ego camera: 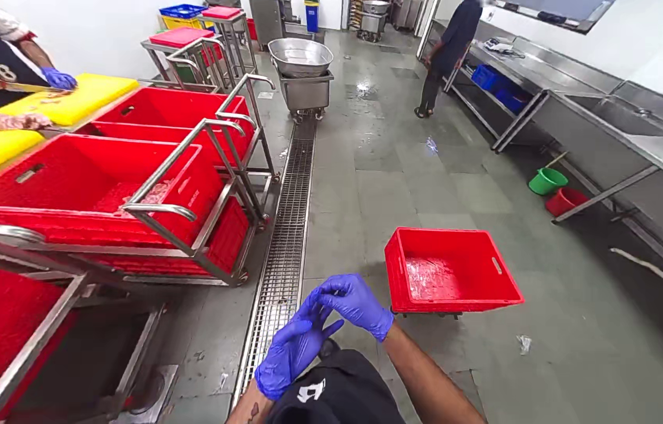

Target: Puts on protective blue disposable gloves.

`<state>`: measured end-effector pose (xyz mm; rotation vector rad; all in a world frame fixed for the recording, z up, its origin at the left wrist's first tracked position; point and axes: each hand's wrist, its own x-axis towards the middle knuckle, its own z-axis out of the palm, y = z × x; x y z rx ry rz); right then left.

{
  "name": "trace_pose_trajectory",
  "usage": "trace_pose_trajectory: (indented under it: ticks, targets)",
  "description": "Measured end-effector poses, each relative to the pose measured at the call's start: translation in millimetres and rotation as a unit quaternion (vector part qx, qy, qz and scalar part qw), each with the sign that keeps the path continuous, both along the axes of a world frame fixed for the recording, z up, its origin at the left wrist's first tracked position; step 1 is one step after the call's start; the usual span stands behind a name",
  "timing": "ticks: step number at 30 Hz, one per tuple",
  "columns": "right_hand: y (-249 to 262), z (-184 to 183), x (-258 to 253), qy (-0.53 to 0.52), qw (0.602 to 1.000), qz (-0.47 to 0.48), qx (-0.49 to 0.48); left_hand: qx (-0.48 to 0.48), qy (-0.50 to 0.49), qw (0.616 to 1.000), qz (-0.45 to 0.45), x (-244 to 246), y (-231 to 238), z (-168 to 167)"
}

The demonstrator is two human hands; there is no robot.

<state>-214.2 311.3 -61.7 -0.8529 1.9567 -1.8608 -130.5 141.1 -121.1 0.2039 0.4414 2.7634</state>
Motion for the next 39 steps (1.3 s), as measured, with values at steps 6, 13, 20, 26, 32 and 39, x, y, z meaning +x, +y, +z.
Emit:
trace_pose_trajectory:
  ticks: [6,13,20,26,32,39]
  targets:
    - [-5.9,-2.9,10.4,0.001,1.000,0.021,0.007,0.013,-0.031,0.999,-0.003,15.1,-3.7,-4.1]
    - [-1.0,-2.4,10.4,0.136,0.987,-0.010,0.081,0.007,-0.025,1.000,-0.013,19.2,-1.3,-6.8]
    - [-20.7,9.3,2.2,0.237,0.965,-0.045,0.102,-0.176,0.139,0.971,0.080,-2.9,-14.3,18.2]
    - [-44.9,-11.9,6.5,0.212,0.972,-0.074,0.070,-0.695,0.334,0.596,0.225,-21.2,-60.1,33.4]
    - [-63.1,-17.6,6.8,0.104,0.992,-0.074,0.006,-0.808,0.290,0.420,0.294,-23.3,-64.0,33.7]
    - [-59.7,-3.9,-6.8,-0.048,0.996,-0.067,-0.031,-0.834,0.252,0.392,0.296,-25.4,-61.9,30.4]
